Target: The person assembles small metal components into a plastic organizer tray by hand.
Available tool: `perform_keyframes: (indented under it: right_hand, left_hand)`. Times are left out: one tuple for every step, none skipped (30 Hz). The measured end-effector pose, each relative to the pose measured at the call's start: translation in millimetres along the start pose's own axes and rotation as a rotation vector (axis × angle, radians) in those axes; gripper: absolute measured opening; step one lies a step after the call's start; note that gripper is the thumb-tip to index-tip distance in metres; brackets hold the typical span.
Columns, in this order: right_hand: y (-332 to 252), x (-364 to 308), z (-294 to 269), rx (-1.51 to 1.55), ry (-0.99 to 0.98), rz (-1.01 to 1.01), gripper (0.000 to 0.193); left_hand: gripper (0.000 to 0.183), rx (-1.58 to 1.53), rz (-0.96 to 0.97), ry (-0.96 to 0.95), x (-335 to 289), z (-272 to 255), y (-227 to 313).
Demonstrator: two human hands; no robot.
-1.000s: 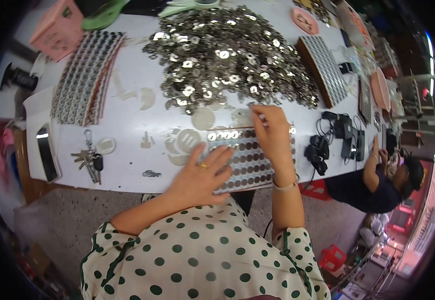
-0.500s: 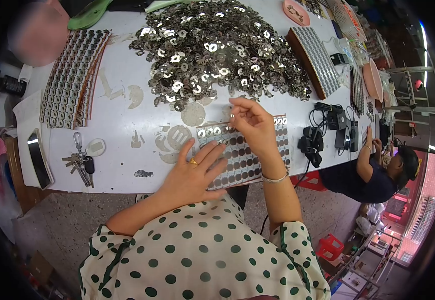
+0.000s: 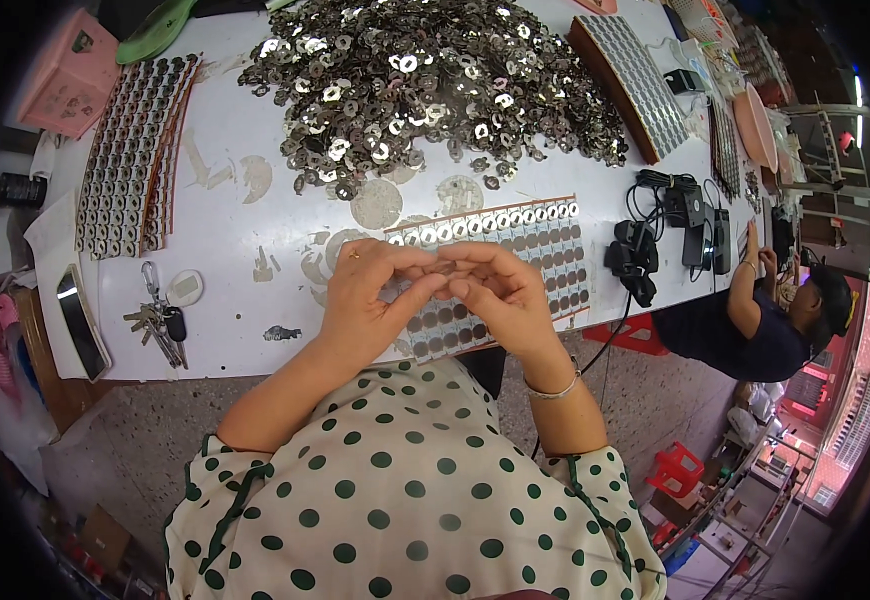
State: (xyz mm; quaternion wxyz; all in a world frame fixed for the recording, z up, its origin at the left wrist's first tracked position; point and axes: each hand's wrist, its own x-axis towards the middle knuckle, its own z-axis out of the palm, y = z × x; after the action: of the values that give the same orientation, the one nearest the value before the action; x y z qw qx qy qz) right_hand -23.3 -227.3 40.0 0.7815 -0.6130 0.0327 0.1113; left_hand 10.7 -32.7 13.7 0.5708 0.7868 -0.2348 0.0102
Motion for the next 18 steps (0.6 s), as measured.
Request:
perform_keyframes:
  right_hand:
    - [2.2, -2.1, -0.4, 0.08, 0.034, 0.022, 0.022]
    - [7.8, -2.6, -5.7, 0.082, 0.037, 0.023, 0.022]
    - [14.1, -1.6, -14.8, 0.28, 0.057, 0.084, 0.021]
    - [18.2, -0.5, -21.6, 0.477, 0.077, 0.143, 0.021]
    - [21.0, -0.5, -26.1, 0.56, 0.099, 0.147, 0.019]
    - [22.4, -0.3, -31.0, 0.561, 0.103, 0.147, 0.019]
    - [23.3, -0.9, -37.6, 0.527, 0.138, 0.16, 0.017]
    - [23.1, -0.9, -42.5, 0.492, 0.172, 0.173, 0.016]
    - [17.2, 0.9, -41.9, 0.299, 0.227, 0.19, 0.016]
    - [13.2, 2.8, -42.6, 0.3, 0.231, 0.191, 0.016]
    - [10.0, 4.6, -43.7, 0.052, 0.257, 0.224, 0.015]
    - [7.2, 6.4, -44.3, -0.196, 0.278, 0.253, 0.013]
    - [4.7, 8.1, -43.4, -0.195, 0.28, 0.253, 0.013]
    - [2.6, 9.8, -41.8, -0.328, 0.216, 0.213, 0.013]
    - [0.3, 11.2, -40.7, -0.461, 0.152, 0.172, 0.013]
    - [-1.8, 12.2, -39.9, -0.46, 0.154, 0.172, 0.013]
    - [-3.5, 13.1, -39.3, -0.56, 0.098, 0.123, 0.013]
    - [-3.8, 14.0, -38.8, -0.658, 0.04, 0.072, 0.013]
  left_hand:
    - [0.032, -0.008, -0.017, -0.005, -0.4, 1.2, 2.3]
    - [0.032, -0.017, -0.034, -0.01, -0.8, 1.9, 4.1]
    - [0.032, -0.02, -0.035, -0.012, -0.8, 2.6, 6.1]
    - [0.032, -0.02, -0.028, -0.041, -0.6, 3.1, 8.0]
    - [0.032, -0.02, -0.021, -0.069, -0.6, 3.9, 9.1]
    - [0.032, -0.021, -0.021, -0.073, -1.4, 5.3, 7.4]
    - [0.034, 0.066, 0.053, -0.086, -3.0, 7.4, 4.1]
    - [0.035, 0.153, 0.127, -0.1, -4.2, 9.3, 1.8]
    - [0.035, 0.151, 0.127, -0.103, -5.4, 10.4, 0.9]
    - [0.038, 0.272, 0.19, -0.151, -7.0, 11.5, 0.8]
    - [0.041, 0.392, 0.254, -0.199, -8.6, 12.4, 0.9]
    - [0.041, 0.392, 0.255, -0.201, -9.9, 14.1, 1.2]
    - [0.042, 0.42, 0.242, -0.24, -11.1, 16.0, 1.9]
    - [0.044, 0.448, 0.23, -0.278, -12.1, 17.6, 2.2]
    - [0.044, 0.447, 0.23, -0.28, -12.3, 18.7, 2.4]
    - [0.044, 0.473, 0.234, -0.297, -12.4, 19.8, 2.4]
    - [0.045, 0.499, 0.237, -0.315, -12.7, 20.7, 2.5]
    - [0.045, 0.501, 0.236, -0.316, -13.8, 21.2, 2.4]
